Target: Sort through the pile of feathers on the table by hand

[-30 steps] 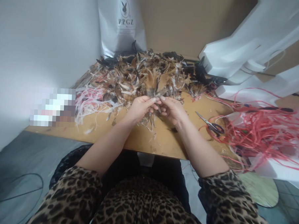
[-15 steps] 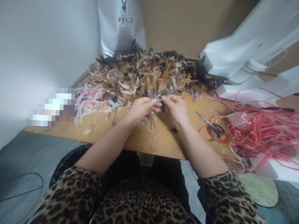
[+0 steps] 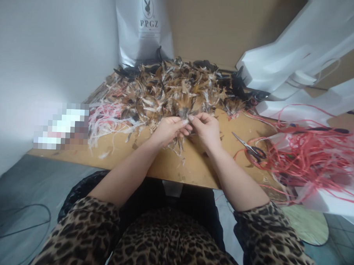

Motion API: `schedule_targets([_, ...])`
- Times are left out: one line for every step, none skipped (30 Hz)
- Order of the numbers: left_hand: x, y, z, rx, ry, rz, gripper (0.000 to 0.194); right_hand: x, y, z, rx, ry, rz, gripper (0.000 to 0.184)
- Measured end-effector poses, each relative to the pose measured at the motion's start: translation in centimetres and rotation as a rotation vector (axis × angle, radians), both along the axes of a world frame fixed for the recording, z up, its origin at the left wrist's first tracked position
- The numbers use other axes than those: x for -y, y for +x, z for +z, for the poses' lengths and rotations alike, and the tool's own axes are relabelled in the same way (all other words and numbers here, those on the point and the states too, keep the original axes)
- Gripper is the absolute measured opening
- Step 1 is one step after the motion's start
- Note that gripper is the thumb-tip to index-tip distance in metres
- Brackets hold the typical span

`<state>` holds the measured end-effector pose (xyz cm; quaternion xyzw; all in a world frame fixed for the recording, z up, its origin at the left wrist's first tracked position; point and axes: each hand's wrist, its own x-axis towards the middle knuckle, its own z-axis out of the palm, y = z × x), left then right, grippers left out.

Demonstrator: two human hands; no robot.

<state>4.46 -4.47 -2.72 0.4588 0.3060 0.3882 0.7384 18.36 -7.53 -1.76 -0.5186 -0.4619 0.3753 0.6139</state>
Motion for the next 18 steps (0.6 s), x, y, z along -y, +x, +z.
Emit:
schedule_targets([0.0, 0.0, 0.0, -0.003, 0.008, 0.0, 0.019, 0.0, 0.0, 0.0, 0.001, -0.003, -0.002, 0.032])
schedule_targets([0.0, 0.1, -0.1, -0.011, 0.016, 0.002, 0.02, 0.0, 0.0, 0.0, 0.001, -0.007, -0.003, 0.032])
schedule_targets([-0.1, 0.1, -0.1, -0.021, 0.022, 0.006, 0.02, 0.0, -0.1, 0.0, -0.001, -0.011, -0.003, 0.033])
schedule_targets([-0.1, 0.1, -0.1, -0.032, 0.029, 0.012, 0.02, 0.0, -0.1, -0.1, -0.006, -0.013, 0.0, 0.033])
schedule_targets([-0.1, 0.1, -0.1, -0.042, 0.035, 0.017, 0.02, 0.0, -0.2, -0.1, -0.014, -0.014, 0.007, 0.033])
schedule_targets([-0.1, 0.1, -0.1, -0.05, 0.041, 0.021, 0.02, 0.0, -0.2, -0.1, -0.027, -0.016, 0.021, 0.034])
schedule_targets([-0.1, 0.1, 0.0, -0.056, 0.046, 0.025, 0.02, 0.0, -0.2, -0.1, -0.046, -0.02, 0.039, 0.035])
schedule_targets([-0.1, 0.1, 0.0, -0.058, 0.048, 0.029, 0.02, -0.1, -0.1, 0.0, -0.069, -0.028, 0.06, 0.035])
schedule_targets([-0.1, 0.1, 0.0, -0.057, 0.046, 0.035, 0.02, -0.1, 0.1, 0.2, -0.094, -0.04, 0.076, 0.036])
schedule_targets([0.0, 0.1, 0.1, -0.054, 0.04, 0.044, 0.018, -0.2, 0.3, 0.5, -0.119, -0.052, 0.078, 0.036])
schedule_targets([0.0, 0.1, 0.1, -0.046, 0.03, 0.056, 0.015, -0.2, 0.7, 0.8, -0.14, -0.062, 0.071, 0.037])
schedule_targets([0.0, 0.1, 0.2, -0.035, 0.017, 0.069, 0.013, -0.2, 1.2, 1.2, -0.151, -0.068, 0.049, 0.038])
schedule_targets([0.0, 0.0, 0.3, -0.025, 0.004, 0.081, 0.011, -0.2, 1.9, 1.7, -0.152, -0.06, 0.015, 0.039])
schedule_targets([0.0, 0.0, 0.4, -0.018, -0.006, 0.092, 0.011, -0.1, 2.6, 2.3, -0.14, -0.054, 0.0, 0.039])
schedule_targets([0.0, 0.0, 0.5, -0.014, -0.013, 0.1, 0.011, 0.1, 3.3, 2.8, -0.111, -0.047, -0.007, 0.038])
schedule_targets([0.1, 0.0, 0.6, -0.012, -0.018, 0.106, 0.012, 0.3, 4.2, 3.3, -0.064, -0.038, -0.019, 0.036])
schedule_targets([0.1, 0.0, 0.7, -0.011, -0.022, 0.11, 0.012, 0.6, 5.0, 3.8, -0.011, -0.037, -0.029, 0.034])
schedule_targets([0.1, 0.0, 0.8, -0.01, -0.025, 0.113, 0.013, 0.9, 5.8, 4.1, 0.047, -0.048, -0.023, 0.032])
